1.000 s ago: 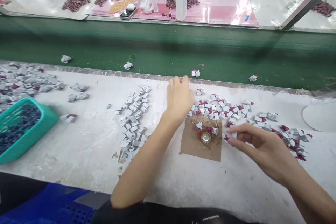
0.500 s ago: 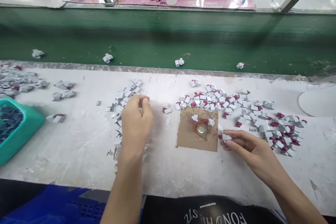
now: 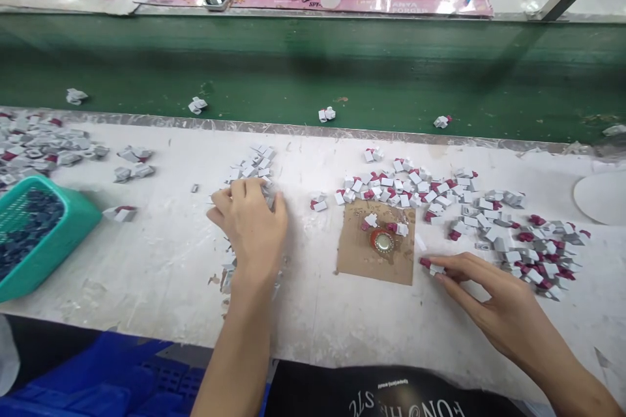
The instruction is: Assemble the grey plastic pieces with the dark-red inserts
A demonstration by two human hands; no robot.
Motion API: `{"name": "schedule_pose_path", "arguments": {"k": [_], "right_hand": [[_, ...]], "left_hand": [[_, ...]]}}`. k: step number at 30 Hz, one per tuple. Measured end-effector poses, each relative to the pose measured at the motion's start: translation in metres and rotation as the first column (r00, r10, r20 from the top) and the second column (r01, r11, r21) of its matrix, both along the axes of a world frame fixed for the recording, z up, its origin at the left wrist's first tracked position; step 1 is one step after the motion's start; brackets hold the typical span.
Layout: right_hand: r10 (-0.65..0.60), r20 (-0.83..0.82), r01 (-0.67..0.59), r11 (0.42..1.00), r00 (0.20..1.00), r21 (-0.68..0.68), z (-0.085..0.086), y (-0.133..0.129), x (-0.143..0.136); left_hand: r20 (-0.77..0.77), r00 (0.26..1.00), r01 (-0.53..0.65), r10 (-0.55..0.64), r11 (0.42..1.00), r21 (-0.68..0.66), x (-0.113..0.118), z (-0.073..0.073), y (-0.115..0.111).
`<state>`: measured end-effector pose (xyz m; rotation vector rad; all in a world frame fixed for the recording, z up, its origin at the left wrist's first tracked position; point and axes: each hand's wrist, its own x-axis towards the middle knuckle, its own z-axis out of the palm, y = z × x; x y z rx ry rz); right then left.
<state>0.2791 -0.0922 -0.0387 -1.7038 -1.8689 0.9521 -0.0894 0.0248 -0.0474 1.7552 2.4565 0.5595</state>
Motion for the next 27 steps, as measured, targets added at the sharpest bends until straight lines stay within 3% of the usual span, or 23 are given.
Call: {"name": "schedule_pose_path", "arguments": {"k": [7, 11, 14, 17, 20, 23, 27], "right_hand": [[-0.245, -0.166, 0.252, 0.967, 0.955, 0.021, 0.008, 0.004, -0.022], [-0.267, -0.247, 0.287, 0.957, 0.931, 0.047, 0.016, 0.013, -0.042], [-0.243, -0.281, 0.266, 0.963, 0.928, 0.046, 0.018, 0.021, -0.057], [-0.237, -0.292, 0.256, 0.966, 0.927, 0.028, 0.019, 0.026, -0.065], [-0.222, -0.264, 0.236, 0.971, 0.939, 0.023, 0.019, 0.028, -0.067], [-0.183, -0.212, 0.197, 0.980, 0.960, 0.044, 0.018, 0.029, -0.066], [-0.130, -0.169, 0.149, 0.983, 0.977, 0.103, 0.017, 0.029, -0.066]], "left_hand": [[-0.010, 1.000, 0.029, -0.029, 0.999, -0.039, 0.003, 0.009, 0.011], [0.145, 0.982, 0.134, -0.123, 0.989, -0.061, 0.014, 0.028, -0.010], [0.330, 0.926, 0.234, -0.184, 0.965, -0.119, 0.026, 0.032, -0.036], [0.408, 0.882, 0.314, -0.237, 0.940, -0.132, 0.038, 0.022, -0.060], [0.361, 0.874, 0.366, -0.326, 0.930, -0.046, 0.045, 0.005, -0.078], [0.281, 0.893, 0.358, -0.353, 0.933, 0.035, 0.049, -0.007, -0.087], [0.275, 0.901, 0.329, -0.336, 0.941, 0.074, 0.050, -0.009, -0.089]]}}
